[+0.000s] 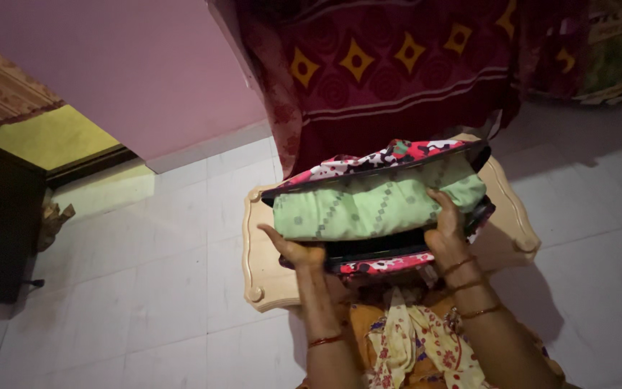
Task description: The person unpacks folded clothes and fabrics from a bag by hand, stacking them on a stool, and then folds and packs clothes back into the bag.
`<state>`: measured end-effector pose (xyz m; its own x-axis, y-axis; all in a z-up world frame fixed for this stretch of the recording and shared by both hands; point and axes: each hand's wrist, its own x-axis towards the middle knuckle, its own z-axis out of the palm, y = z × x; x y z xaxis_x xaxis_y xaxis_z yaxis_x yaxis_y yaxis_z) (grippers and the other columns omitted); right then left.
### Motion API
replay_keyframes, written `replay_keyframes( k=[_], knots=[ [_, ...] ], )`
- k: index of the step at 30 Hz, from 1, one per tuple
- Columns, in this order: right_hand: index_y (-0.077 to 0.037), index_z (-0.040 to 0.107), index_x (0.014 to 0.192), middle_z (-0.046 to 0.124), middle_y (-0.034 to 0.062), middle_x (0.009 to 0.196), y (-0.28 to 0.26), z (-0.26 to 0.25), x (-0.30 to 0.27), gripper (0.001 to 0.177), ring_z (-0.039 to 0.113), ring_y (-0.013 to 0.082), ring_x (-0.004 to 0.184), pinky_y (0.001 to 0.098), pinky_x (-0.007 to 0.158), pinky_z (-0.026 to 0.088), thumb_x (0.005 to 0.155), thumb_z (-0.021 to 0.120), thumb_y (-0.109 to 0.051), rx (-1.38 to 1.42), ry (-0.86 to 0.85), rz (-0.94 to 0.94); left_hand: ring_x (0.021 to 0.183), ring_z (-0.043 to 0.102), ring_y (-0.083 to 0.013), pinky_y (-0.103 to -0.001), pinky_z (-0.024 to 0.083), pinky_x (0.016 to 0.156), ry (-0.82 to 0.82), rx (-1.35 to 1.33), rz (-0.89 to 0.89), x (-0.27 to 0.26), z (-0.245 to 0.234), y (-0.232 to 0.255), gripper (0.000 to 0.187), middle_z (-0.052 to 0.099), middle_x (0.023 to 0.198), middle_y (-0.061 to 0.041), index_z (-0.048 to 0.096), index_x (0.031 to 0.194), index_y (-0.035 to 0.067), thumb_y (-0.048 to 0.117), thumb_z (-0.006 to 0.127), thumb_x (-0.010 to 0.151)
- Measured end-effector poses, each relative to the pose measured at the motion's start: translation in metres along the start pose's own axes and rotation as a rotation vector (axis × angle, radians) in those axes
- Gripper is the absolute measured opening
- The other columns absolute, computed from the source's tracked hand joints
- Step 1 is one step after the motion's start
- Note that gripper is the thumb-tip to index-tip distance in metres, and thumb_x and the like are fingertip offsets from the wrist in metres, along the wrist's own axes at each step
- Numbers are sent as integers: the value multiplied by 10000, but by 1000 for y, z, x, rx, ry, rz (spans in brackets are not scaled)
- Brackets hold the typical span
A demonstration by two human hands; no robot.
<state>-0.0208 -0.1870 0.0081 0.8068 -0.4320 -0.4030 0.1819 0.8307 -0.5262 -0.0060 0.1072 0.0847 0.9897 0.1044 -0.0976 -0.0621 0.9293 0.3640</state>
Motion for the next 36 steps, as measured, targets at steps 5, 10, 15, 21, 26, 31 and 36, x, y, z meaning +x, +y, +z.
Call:
replay_keyframes(
  k=[5,10,15,21,26,31,36],
  knots=[
    [-158,703,1075,697,7,1078,-7,-9,1,223,660,225,997,413,896,537,859,750,-190,-82,-8,56,1097,660,-262,-431,556,924,-75,366,-234,28,8,54,688,677,1251,-98,633,1334,64,611,666,919],
    [-167,711,1061,712,8,1097,-3,-24,8,224,681,223,1019,417,930,560,840,728,-199,-40,-26,99,944,692,-229,-388,602,754,-9,884,-495,58,15,67,588,718,1047,-80,696,1231,61,495,761,840],
    [-131,672,1136,683,49,1130,-19,1,-17,266,653,275,1071,447,974,531,878,733,-148,-98,-15,79,866,681,-218,-369,563,713,-99,1321,-380,43,46,49,437,746,995,-91,765,1067,19,271,880,728],
    [-102,679,1163,706,66,1196,-66,27,-29,300,660,249,1111,429,1005,544,877,705,-188,-199,-145,170,860,701,-204,-322,573,721,-238,1290,-374,8,111,65,431,755,1007,-113,766,1101,-14,268,829,781],
    [-107,678,1207,661,55,1252,-80,18,-36,318,630,235,1102,440,987,513,920,706,-242,-272,-152,134,847,748,-200,-326,615,755,-432,1275,-236,-47,178,78,467,780,991,-132,747,1117,-27,271,836,769],
    [-129,652,1266,640,55,1293,-82,18,-86,390,633,236,1111,461,971,531,900,691,-257,-228,-67,186,714,774,-223,-355,640,666,-463,1606,-8,-142,236,118,463,786,890,-121,761,1116,20,318,797,763],
    [-75,605,1354,643,99,1330,-93,70,-158,475,645,259,1164,464,971,557,931,679,-279,-219,-371,192,767,805,-240,-369,652,674,-431,1647,143,-213,241,162,550,769,962,-126,671,1197,60,366,820,765]
  ],
)
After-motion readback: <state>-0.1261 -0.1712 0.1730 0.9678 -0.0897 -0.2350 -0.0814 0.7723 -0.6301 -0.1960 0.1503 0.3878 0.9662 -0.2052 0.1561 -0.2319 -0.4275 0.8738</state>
